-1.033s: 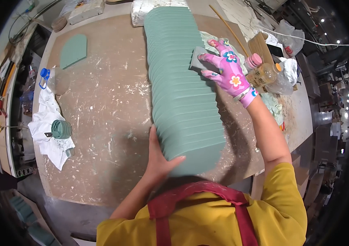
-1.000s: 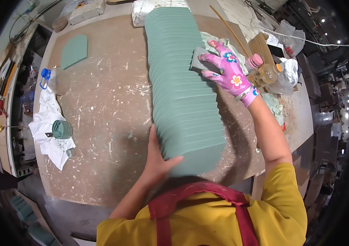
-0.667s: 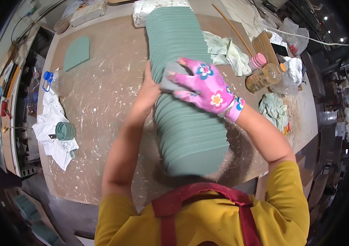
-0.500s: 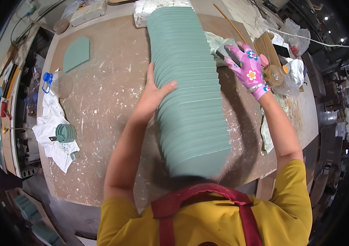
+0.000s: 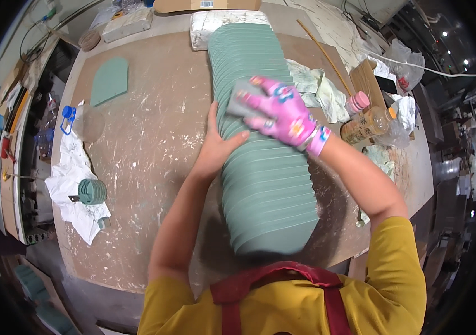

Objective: The person cleans a stack of green ceramic pieces using a cloth and then applies pink paint to a specific spot on each piece using a small brush.

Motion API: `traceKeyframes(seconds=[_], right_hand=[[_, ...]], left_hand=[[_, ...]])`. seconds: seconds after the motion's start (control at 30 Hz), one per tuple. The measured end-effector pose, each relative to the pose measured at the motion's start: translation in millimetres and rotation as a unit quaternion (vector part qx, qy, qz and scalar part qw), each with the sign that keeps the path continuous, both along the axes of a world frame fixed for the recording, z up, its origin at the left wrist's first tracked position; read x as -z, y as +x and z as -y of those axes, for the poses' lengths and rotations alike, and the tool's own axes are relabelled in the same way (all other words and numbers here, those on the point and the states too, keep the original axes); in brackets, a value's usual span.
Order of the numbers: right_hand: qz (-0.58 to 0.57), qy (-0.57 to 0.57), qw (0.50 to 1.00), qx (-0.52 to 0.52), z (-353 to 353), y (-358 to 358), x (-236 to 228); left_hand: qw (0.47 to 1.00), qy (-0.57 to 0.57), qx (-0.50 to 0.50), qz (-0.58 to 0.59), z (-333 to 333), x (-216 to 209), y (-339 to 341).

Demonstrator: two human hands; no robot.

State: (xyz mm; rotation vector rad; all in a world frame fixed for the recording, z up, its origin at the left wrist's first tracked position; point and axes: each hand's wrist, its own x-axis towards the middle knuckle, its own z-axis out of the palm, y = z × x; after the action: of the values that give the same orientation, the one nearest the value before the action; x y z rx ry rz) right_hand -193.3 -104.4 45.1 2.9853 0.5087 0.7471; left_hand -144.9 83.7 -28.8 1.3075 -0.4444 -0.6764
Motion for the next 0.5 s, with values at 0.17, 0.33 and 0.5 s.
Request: traceKeyframes(seconds=[0.17, 0.33, 0.5], right_hand=[[-0.051, 0.1, 0.957, 0.266, 95.6, 27.5, -1.5], [-0.029, 0.012, 0.999, 0.038, 15.5, 23.8, 3.8], [-0.064, 0.067, 0.952, 0.291, 80.4, 49.2, -18.6]], left_hand=[[1.0, -0.016, -0.019, -0.009, 4.6, 0.3, -4.0], [0.998, -0.042, -0.004, -0.04, 2.6, 4.2, -3.7], [0.998, -0.043, -0.016, -0.037, 5.6, 5.2, -4.3]])
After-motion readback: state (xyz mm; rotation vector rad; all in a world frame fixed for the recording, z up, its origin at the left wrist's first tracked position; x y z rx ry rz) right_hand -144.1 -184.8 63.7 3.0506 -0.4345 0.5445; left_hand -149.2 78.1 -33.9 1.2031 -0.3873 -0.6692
